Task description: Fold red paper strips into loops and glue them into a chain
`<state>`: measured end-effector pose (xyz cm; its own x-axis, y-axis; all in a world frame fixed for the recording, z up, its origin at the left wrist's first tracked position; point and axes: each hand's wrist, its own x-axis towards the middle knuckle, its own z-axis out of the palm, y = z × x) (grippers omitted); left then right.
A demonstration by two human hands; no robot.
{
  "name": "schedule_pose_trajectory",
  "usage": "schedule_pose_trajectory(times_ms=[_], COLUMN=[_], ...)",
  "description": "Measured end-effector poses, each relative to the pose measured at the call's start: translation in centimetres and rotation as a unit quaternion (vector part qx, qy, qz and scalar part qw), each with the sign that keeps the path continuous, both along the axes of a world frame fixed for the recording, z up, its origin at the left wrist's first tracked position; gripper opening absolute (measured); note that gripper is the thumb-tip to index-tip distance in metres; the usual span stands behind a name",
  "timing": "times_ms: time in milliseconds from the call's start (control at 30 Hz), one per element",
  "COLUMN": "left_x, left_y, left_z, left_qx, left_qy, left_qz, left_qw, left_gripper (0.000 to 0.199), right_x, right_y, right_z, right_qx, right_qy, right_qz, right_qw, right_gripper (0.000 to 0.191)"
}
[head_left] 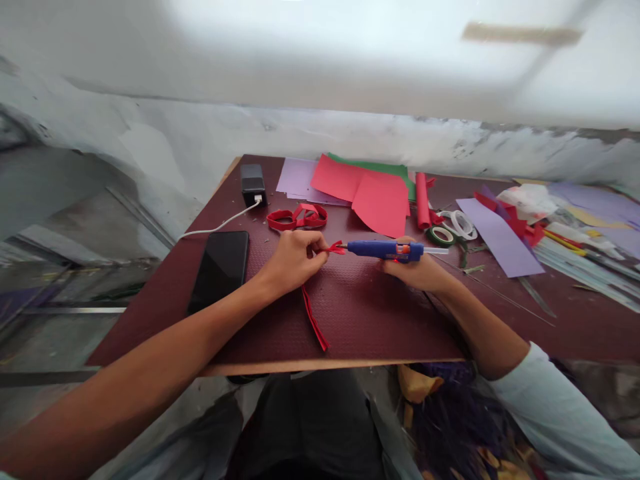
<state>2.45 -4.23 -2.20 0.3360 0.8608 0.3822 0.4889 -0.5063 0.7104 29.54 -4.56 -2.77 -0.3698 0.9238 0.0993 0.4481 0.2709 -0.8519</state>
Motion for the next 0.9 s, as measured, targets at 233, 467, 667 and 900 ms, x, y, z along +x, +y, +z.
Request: schedule_pose_trajectory(times_ms=[233,467,667,900], left_x=[0.01,0.01,0.06,0.11], left_y=[-0.05,0.04,0.02,-0.12], left_z=[-0.11,-0.18,-0.22,-0.11], left_qx=[0.001,0.001,0.002,-0.002], left_qy=[-0.002,-0.004,-0.008,-0.014], left_qz=[0.001,-0.002,-0.004,-0.013], left_qw=[1.0,1.0,1.0,1.0], left_gripper=[0.014,0.012,0.012,0.014], right_x=[0.25,0.09,0.03,0.1], right_y=[0.09,0.12,0.04,0.07], right_z=[-0.39,-0.26,-0.29,-0.52], right_qx=[0.013,0.023,0.022,0.014], right_qy=[0.022,0.024,0.028,0.023], right_qz=[0.014,0.008,0.018,0.011], right_qw=[1.0,0.999,0.999,1.0], right_gripper=[0.026,0.027,0.026,0.026])
